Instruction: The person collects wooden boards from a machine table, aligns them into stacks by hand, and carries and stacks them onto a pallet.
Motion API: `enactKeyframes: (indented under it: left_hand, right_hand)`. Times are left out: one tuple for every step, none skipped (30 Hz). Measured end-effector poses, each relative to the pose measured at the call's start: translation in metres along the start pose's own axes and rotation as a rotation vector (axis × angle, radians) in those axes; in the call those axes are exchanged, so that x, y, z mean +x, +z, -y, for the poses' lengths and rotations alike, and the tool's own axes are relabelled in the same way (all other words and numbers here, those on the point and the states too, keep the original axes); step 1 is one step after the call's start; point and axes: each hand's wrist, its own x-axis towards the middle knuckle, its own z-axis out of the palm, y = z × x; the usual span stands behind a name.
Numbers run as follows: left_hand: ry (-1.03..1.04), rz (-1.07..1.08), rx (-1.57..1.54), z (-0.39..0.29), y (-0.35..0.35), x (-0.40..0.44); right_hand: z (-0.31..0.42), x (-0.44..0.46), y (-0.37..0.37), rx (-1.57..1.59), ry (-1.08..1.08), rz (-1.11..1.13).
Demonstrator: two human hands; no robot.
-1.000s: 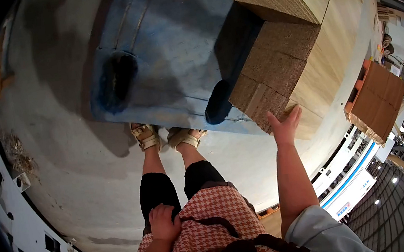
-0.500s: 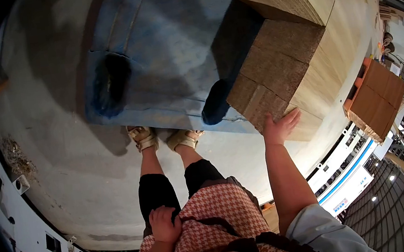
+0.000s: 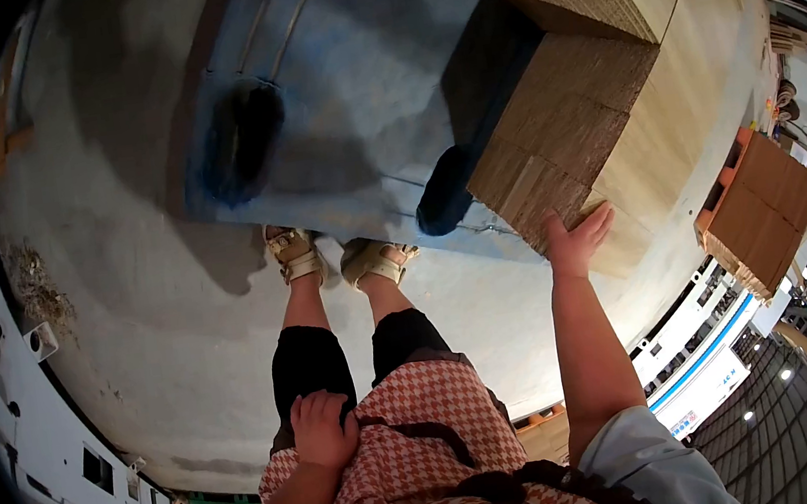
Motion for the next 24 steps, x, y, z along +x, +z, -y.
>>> enactKeyframes:
  left_hand:
    - [0.005,-0.001,0.007,-0.001,0.0,0.0]
    - [0.01,-0.002,0.015,-0.002,-0.001,0.0]
    - [0.015,-0.003,0.024,-0.002,0.0,0.0]
    - [0.022,-0.004,0.033,-0.002,0.0,0.0]
    - [0.033,-0.006,0.044,-0.003,0.0,0.0]
    - [0.033,0.002,0.06,-0.005,0.0,0.0]
    - [0.037,0.008,0.076,-0.007,0.0,0.001]
    - [0.044,0.015,0.094,-0.009,-0.001,0.002]
    - [0.038,0.028,0.105,-0.011,-0.002,0.003]
    - [0.036,0.04,0.117,-0.013,-0.002,0.004]
    - [0.034,0.054,0.129,-0.014,-0.002,0.006]
    - [0.006,0.096,0.127,-0.015,-0.003,0.008]
    - [-0.021,0.137,0.126,-0.014,-0.003,0.012]
    - [-0.051,0.177,0.126,-0.013,-0.003,0.016]
    - [-0.074,0.222,0.11,-0.012,-0.004,0.02]
    - [-0.1,0.266,0.096,-0.013,-0.003,0.026]
    - [-0.131,0.309,0.084,-0.013,-0.001,0.032]
    - [-0.192,0.307,0.042,-0.013,0.003,0.039]
    - [-0.199,0.295,-0.048,-0.026,0.005,0.052]
    - [-0.238,0.35,-0.097,-0.043,0.002,0.07]
    - [-0.281,0.403,-0.15,-0.066,-0.001,0.09]
    - [-0.302,0.363,-0.167,-0.098,-0.004,0.109]
    - [-0.321,0.321,-0.188,-0.127,-0.001,0.13]
    - [-0.047,0.259,-0.341,-0.093,0.029,0.165]
  right_hand:
    - [-0.006,0.001,0.001,0.028,-0.022,-0.001]
    - [-0.007,0.002,0.0,0.056,-0.043,-0.002]
    - [-0.009,0.002,-0.001,0.086,-0.061,-0.006]
    - [-0.01,0.002,-0.004,0.116,-0.055,0.027]
    - [-0.008,0.003,-0.011,0.147,-0.047,0.057]
    - [-0.007,0.003,-0.02,0.18,-0.037,0.083]
    - [-0.007,0.001,-0.032,0.339,0.066,0.116]
    - [-0.005,-0.002,-0.045,0.5,0.169,0.144]
    - [-0.006,-0.005,-0.059,0.664,0.27,0.166]
    - [-0.011,-0.009,-0.072,0.831,0.367,0.184]
    - [-0.026,-0.02,-0.079,0.709,0.314,0.157]
    - [-0.048,-0.039,-0.083,0.585,0.266,0.13]
    - [-0.072,-0.061,-0.084,0.539,0.276,0.141]
    - [-0.093,-0.085,-0.086,0.478,0.353,0.189]
    - [-0.118,-0.112,-0.081,0.491,0.423,0.206]
    - [-0.144,-0.137,-0.076,0.567,0.565,0.204]
    - [-0.165,-0.151,-0.072,0.55,0.639,0.197]
    - [-0.191,-0.161,-0.069,0.533,0.714,0.197]
    - [-0.214,-0.162,-0.068,0.517,0.788,0.204]
    - [-0.233,-0.154,-0.068,0.517,0.809,0.212]
    - [-0.25,-0.139,-0.069,0.516,0.826,0.222]
    - [-0.256,-0.118,-0.072,0.627,0.889,0.158]
    - [-0.26,-0.09,-0.074,0.737,0.948,0.09]
    - [-0.272,-0.062,-0.068,0.866,0.939,0.05]
